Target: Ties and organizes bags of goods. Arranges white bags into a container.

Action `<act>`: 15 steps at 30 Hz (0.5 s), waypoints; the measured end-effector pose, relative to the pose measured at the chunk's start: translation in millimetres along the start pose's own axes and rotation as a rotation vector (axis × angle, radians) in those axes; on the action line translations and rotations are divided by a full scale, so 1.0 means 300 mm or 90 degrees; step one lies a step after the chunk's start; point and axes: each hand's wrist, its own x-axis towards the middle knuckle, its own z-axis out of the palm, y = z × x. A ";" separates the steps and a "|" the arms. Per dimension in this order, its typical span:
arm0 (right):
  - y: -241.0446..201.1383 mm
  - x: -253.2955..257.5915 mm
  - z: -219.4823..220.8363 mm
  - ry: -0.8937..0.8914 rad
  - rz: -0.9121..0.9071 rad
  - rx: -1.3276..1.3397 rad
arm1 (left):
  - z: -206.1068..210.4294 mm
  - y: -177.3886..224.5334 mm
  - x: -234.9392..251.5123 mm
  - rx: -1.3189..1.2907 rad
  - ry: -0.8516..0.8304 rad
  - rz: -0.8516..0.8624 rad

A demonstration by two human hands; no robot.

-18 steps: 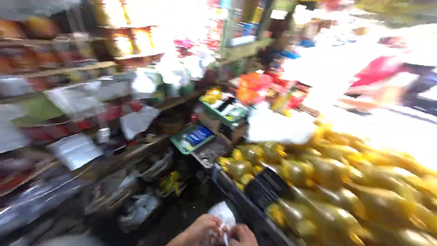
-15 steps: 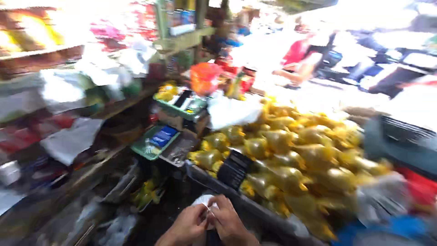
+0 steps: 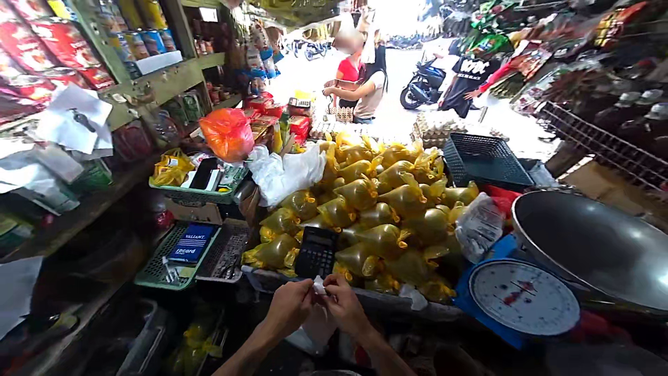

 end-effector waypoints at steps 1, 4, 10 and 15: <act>-0.001 -0.012 -0.001 0.019 -0.003 0.023 | 0.005 0.008 0.013 0.029 0.043 0.007; -0.020 -0.041 -0.017 0.083 -0.063 0.019 | 0.015 0.009 0.068 0.084 0.152 0.026; -0.104 -0.001 -0.067 0.131 -0.150 0.012 | -0.013 0.029 0.156 -0.037 0.141 0.010; -0.071 0.110 -0.107 0.200 -0.119 0.201 | -0.016 0.095 0.168 -0.627 -0.110 -0.017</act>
